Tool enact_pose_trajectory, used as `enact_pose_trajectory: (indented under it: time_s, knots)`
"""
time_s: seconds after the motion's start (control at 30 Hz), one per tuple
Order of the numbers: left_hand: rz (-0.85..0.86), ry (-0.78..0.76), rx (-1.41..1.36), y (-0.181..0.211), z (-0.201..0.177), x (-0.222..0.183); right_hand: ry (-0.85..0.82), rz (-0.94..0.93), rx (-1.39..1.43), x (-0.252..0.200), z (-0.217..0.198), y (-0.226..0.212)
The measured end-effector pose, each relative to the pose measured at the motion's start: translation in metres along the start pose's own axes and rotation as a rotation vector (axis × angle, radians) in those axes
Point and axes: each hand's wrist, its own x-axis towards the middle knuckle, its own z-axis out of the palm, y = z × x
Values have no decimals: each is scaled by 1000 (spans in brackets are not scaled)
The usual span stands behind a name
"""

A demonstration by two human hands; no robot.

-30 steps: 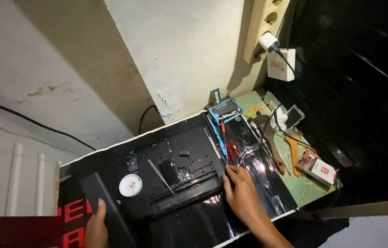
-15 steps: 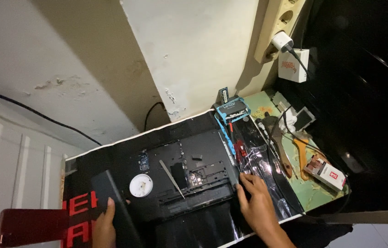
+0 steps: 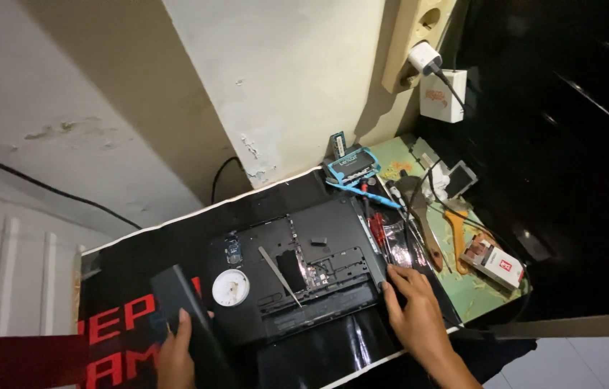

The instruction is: Removing and inspecting internal components like RAM from a disassembled laptop on a workbench.

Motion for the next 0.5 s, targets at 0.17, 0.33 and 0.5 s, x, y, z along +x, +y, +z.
enact_pose_trajectory:
  time_s: [0.17,0.33,0.5]
  knots:
    - [457,60,497,-84,2,123,79,-138,-44,2,-2,-10]
    - [96,-80,-108,13,-5,-26,-139,123,-42,13,-19,-20]
    - [101,-47,17,-15,-4,17,-92,127,-172,78,-21,-13]
